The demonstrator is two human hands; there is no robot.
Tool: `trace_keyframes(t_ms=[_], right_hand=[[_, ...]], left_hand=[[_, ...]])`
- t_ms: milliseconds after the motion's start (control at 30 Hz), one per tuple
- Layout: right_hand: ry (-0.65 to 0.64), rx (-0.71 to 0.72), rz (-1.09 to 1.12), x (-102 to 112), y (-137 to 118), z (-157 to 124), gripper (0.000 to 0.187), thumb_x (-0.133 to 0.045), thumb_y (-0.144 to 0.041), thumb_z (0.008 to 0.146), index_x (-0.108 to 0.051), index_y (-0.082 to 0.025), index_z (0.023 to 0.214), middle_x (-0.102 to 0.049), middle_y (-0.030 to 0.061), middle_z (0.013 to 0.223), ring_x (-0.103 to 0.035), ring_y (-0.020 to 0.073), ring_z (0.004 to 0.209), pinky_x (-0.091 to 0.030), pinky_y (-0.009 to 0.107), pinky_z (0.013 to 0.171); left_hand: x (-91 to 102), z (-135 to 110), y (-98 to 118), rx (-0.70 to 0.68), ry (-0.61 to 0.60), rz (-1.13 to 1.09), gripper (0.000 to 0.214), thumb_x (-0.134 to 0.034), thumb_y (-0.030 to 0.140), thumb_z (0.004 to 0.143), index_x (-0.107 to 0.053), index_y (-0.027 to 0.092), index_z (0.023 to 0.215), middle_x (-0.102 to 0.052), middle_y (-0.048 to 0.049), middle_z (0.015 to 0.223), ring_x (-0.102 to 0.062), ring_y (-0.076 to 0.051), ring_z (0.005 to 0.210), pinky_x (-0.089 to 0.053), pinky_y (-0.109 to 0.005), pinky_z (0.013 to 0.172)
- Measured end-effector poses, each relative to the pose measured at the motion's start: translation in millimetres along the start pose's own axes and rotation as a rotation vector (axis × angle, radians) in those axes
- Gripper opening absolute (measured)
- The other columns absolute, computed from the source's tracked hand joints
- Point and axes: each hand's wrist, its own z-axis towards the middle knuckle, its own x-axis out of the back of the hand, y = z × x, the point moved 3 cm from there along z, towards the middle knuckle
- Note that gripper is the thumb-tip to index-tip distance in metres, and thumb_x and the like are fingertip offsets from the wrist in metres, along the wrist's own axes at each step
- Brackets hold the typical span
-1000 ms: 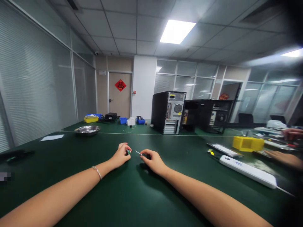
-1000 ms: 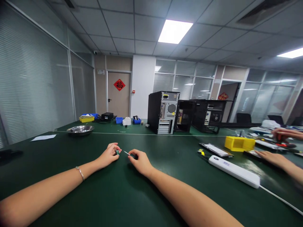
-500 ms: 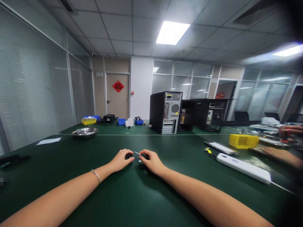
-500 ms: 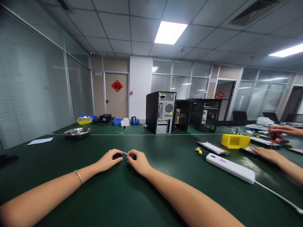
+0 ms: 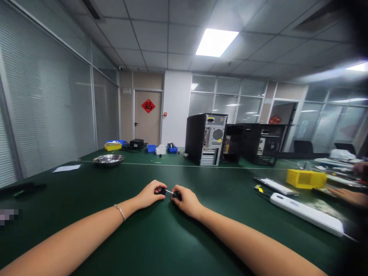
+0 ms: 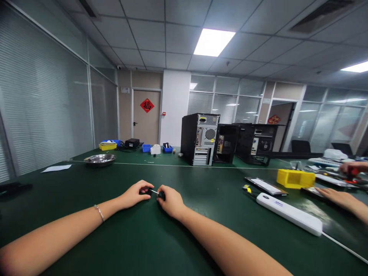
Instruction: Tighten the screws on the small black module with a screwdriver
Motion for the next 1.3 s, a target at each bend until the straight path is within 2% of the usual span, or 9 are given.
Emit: trace_keyframes(t_ms=[133, 233, 333, 500, 667, 767, 933, 1100, 1300], right_hand=[[-0.009, -0.03, -0.001, 1.7, -4.1, -0.5, 0.012, -0.064, -0.032, 0.077, -0.061, -0.023, 0.084, -0.065, -0.0005, 0.078, -0.056, 0.0154, 0.07, -0.036, 0.023, 0.062], [0.019, -0.041, 0.044, 3.7, -1.5, 1.3, 0.008, -0.059, -0.023, 0.078, -0.06, -0.022, 0.086, -0.065, -0.0003, 0.081, -0.056, 0.015, 0.073, -0.037, 0.023, 0.064], [-0.004, -0.031, 0.077, 4.4, 3.1, 2.5, 0.021, -0.058, -0.013, 0.072, -0.058, -0.023, 0.091, -0.064, -0.0015, 0.082, -0.056, 0.0142, 0.073, -0.038, 0.022, 0.066], [-0.076, 0.054, 0.05, 4.1, 1.3, 0.8, 0.021, -0.067, -0.022, 0.072, -0.058, -0.023, 0.091, -0.065, -0.0005, 0.087, -0.057, 0.0152, 0.076, -0.039, 0.024, 0.069], [-0.09, 0.094, 0.017, 2.1, -3.1, -0.2, 0.015, -0.066, -0.02, 0.075, -0.059, -0.023, 0.088, -0.067, -0.001, 0.085, -0.058, 0.0155, 0.076, -0.039, 0.024, 0.069], [-0.018, 0.096, 0.078, 5.4, -3.7, -0.2, 0.013, -0.067, -0.022, 0.076, -0.059, -0.022, 0.085, -0.065, -0.0015, 0.081, -0.058, 0.0152, 0.073, -0.041, 0.024, 0.068], [0.222, 0.215, 0.251, 18.3, -10.0, -1.9, 0.008, -0.061, -0.024, 0.083, -0.059, -0.02, 0.09, -0.063, 0.0004, 0.083, -0.058, 0.0155, 0.077, -0.043, 0.026, 0.073], [0.229, 0.248, 0.291, 19.7, -15.2, -3.2, 0.01, -0.062, -0.025, 0.082, -0.06, -0.02, 0.09, -0.063, 0.0007, 0.083, -0.058, 0.0156, 0.076, -0.044, 0.026, 0.072], [0.221, 0.241, 0.278, 18.0, -16.0, -3.8, 0.009, -0.064, -0.025, 0.08, -0.059, -0.02, 0.085, -0.064, 0.0007, 0.083, -0.057, 0.0155, 0.075, -0.044, 0.026, 0.07]], left_hand=[[-0.1, 2.6, -6.8, 0.053, 0.018, -0.124, 0.039, -0.071, 0.014, 0.061, -0.065, 0.016, 0.099, -0.058, -0.0039, 0.093, -0.056, -0.017, 0.082, -0.049, -0.032, 0.078], [-0.6, 3.3, -9.0, 0.072, 0.014, -0.191, 0.04, -0.071, 0.014, 0.059, -0.063, 0.016, 0.099, -0.059, -0.0035, 0.091, -0.056, -0.016, 0.08, -0.049, -0.032, 0.076], [-1.0, 3.4, -10.0, 0.081, 0.012, -0.224, 0.04, -0.071, 0.014, 0.06, -0.062, 0.015, 0.099, -0.06, -0.0041, 0.092, -0.056, -0.016, 0.079, -0.049, -0.032, 0.076], [-1.4, 4.0, -11.5, 0.09, 0.026, -0.239, 0.04, -0.071, 0.011, 0.06, -0.062, 0.014, 0.098, -0.061, -0.0044, 0.091, -0.057, -0.016, 0.08, -0.049, -0.033, 0.078], [0.6, 3.9, -7.0, 0.093, 0.018, -0.366, 0.042, -0.071, 0.011, 0.06, -0.058, 0.015, 0.1, -0.06, -0.0035, 0.092, -0.059, -0.015, 0.081, -0.047, -0.033, 0.081], [0.4, 2.4, 0.2, 0.095, 0.015, -0.421, 0.042, -0.072, 0.016, 0.063, -0.056, 0.015, 0.102, -0.06, -0.0018, 0.088, -0.06, -0.014, 0.078, -0.047, -0.031, 0.077], [-8.8, -3.4, 18.4, 0.072, -0.008, -0.387, 0.042, -0.072, 0.02, 0.067, -0.053, 0.016, 0.104, -0.059, 0.0016, 0.076, -0.058, -0.012, 0.067, -0.045, -0.027, 0.066], [-17.1, -9.9, 31.9, 0.026, -0.016, -0.373, 0.043, -0.072, 0.018, 0.067, -0.052, 0.016, 0.104, -0.057, 0.0035, 0.074, -0.056, -0.011, 0.066, -0.044, -0.026, 0.065], [-19.6, -11.5, 31.0, 0.027, -0.016, -0.373, 0.042, -0.073, 0.018, 0.067, -0.052, 0.016, 0.103, -0.055, 0.0045, 0.072, -0.054, -0.01, 0.063, -0.042, -0.025, 0.062]])
